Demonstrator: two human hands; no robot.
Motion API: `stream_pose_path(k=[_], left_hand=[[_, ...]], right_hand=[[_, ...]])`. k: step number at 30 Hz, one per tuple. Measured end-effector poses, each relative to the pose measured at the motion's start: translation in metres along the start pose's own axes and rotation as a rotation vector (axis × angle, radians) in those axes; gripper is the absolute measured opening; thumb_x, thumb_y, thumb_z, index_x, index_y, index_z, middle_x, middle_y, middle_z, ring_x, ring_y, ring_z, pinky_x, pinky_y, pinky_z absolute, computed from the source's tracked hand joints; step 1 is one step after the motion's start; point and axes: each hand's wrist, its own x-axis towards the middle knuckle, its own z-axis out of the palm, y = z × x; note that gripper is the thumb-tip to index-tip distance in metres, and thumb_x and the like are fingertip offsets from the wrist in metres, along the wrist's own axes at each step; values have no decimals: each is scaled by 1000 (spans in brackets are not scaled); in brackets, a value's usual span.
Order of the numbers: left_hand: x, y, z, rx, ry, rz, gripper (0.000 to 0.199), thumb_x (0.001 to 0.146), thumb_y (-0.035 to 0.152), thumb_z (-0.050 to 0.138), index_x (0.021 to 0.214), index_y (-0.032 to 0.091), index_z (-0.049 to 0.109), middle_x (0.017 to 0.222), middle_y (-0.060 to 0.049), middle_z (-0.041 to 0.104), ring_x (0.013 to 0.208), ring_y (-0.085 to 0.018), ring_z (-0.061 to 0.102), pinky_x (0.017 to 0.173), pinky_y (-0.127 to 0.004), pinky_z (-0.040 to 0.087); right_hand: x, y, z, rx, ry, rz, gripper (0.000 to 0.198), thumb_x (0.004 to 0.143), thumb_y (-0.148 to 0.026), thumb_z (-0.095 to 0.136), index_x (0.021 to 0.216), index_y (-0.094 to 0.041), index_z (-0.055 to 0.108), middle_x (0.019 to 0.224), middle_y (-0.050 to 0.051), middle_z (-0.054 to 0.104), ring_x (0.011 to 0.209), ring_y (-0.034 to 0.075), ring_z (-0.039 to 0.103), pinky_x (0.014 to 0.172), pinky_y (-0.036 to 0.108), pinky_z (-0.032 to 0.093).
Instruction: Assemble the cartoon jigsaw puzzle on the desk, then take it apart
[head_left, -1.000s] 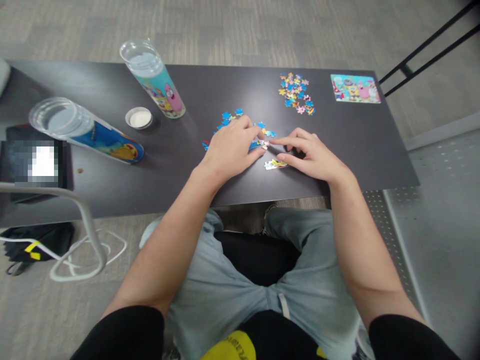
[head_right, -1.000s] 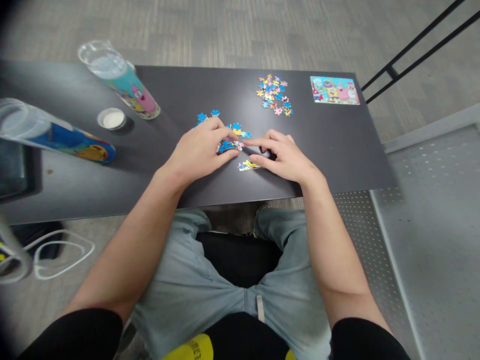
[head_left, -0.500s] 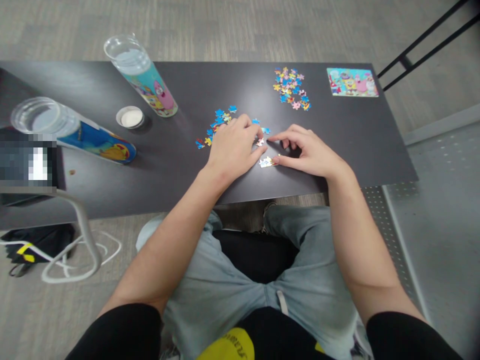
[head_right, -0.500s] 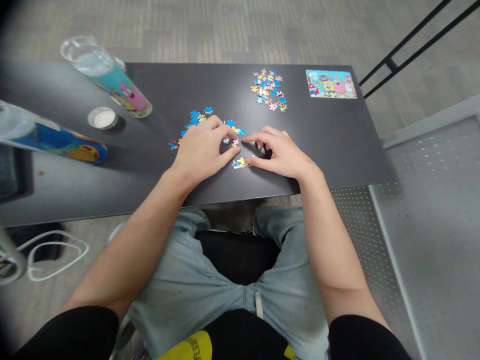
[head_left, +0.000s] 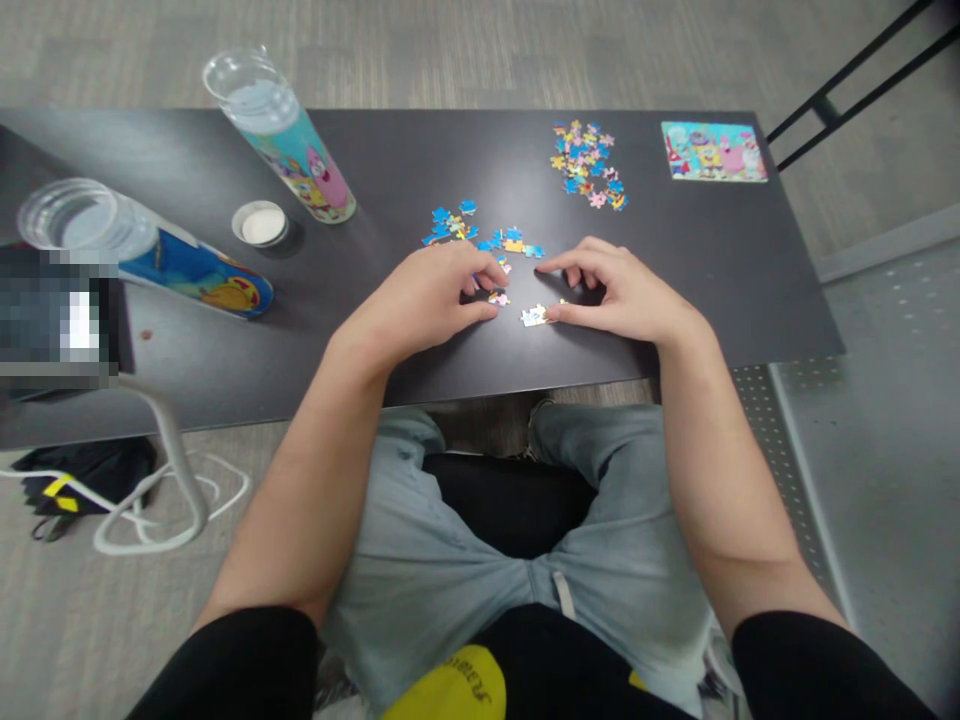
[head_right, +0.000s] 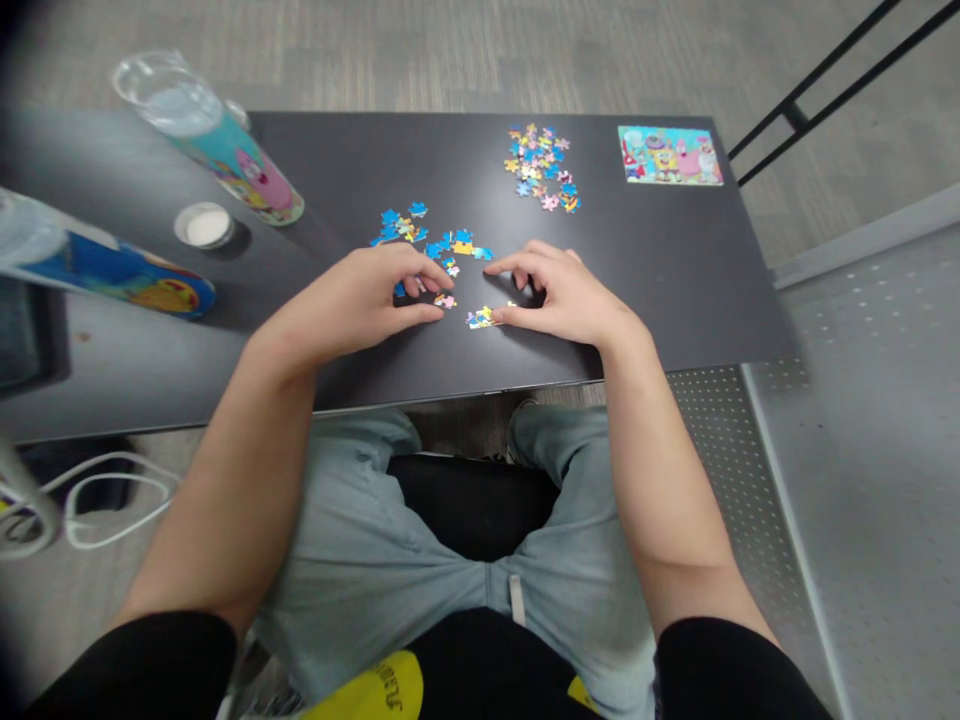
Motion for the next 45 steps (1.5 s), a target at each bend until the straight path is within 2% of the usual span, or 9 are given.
stream_pose_path(k=[3, 8, 12, 17, 20, 23, 31, 40, 45], left_hand=[[-5, -5, -4, -3, -29, -3, 34, 96, 43, 88, 128, 29, 92, 123, -4, 90, 106, -26, 78, 106, -45, 61], [-10, 1, 1, 81, 36, -41, 27, 103, 44, 82, 124, 30, 90, 123, -5, 86, 107, -27, 76, 101, -46, 58], [-13, 9, 0, 116, 43, -74, 20, 106, 40, 79, 117, 29, 91, 126, -4, 84, 111, -26, 72, 98, -46, 56], [-16, 3, -6, 61, -84, -36, 16, 105, 43, 85, 108, 28, 91, 109, -1, 83, 107, -25, 68, 98, -45, 52], [-13, -5, -1, 48, -38, 11, 26, 102, 38, 90, 125, 28, 90, 117, -2, 84, 107, -25, 70, 98, -44, 54], [-10, -9, 6, 79, 40, 50, 36, 106, 34, 86, 141, 30, 88, 126, -5, 82, 110, -25, 72, 101, -43, 56], [-8, -4, 9, 66, 12, 64, 15, 105, 32, 86, 118, 25, 92, 109, -3, 72, 99, -22, 66, 106, -44, 58], [-11, 6, 7, 70, 21, -7, 11, 101, 31, 90, 112, 28, 90, 103, 0, 73, 98, -22, 62, 100, -44, 55], [-11, 11, 9, 40, 22, -16, 13, 102, 38, 90, 112, 30, 91, 110, -2, 78, 98, -24, 66, 99, -46, 57]], right_hand=[[3, 0, 1, -15, -1, -1, 66, 103, -62, 100, 160, -31, 91, 125, 9, 80, 107, 35, 72, 111, 56, 53], [9, -3, 4, -22, -23, 15, 61, 103, -70, 99, 156, -41, 91, 128, 7, 80, 111, 38, 74, 115, 58, 55], [13, -5, 4, -19, -27, -3, 62, 103, -65, 99, 157, -34, 91, 126, 8, 81, 106, 36, 71, 111, 56, 55], [16, -4, 5, -21, -25, -9, 63, 103, -64, 98, 158, -34, 90, 123, 8, 81, 105, 37, 72, 107, 55, 54], [16, -3, 6, -12, -13, -6, 65, 102, -69, 98, 157, -34, 91, 121, 8, 81, 104, 36, 71, 105, 53, 53], [16, -4, 6, -4, -12, -1, 66, 101, -68, 99, 157, -33, 92, 120, 9, 80, 102, 36, 70, 104, 54, 53], [16, -2, 5, -41, -26, -2, 67, 103, -71, 98, 159, -36, 90, 122, 10, 77, 103, 38, 71, 109, 59, 53], [16, -1, 7, -46, -8, -12, 69, 104, -78, 96, 158, -35, 90, 122, 9, 80, 104, 37, 71, 109, 56, 53], [16, -1, 8, -49, -1, -22, 69, 104, -79, 95, 157, -35, 90, 122, 9, 80, 105, 38, 72, 108, 56, 53]])
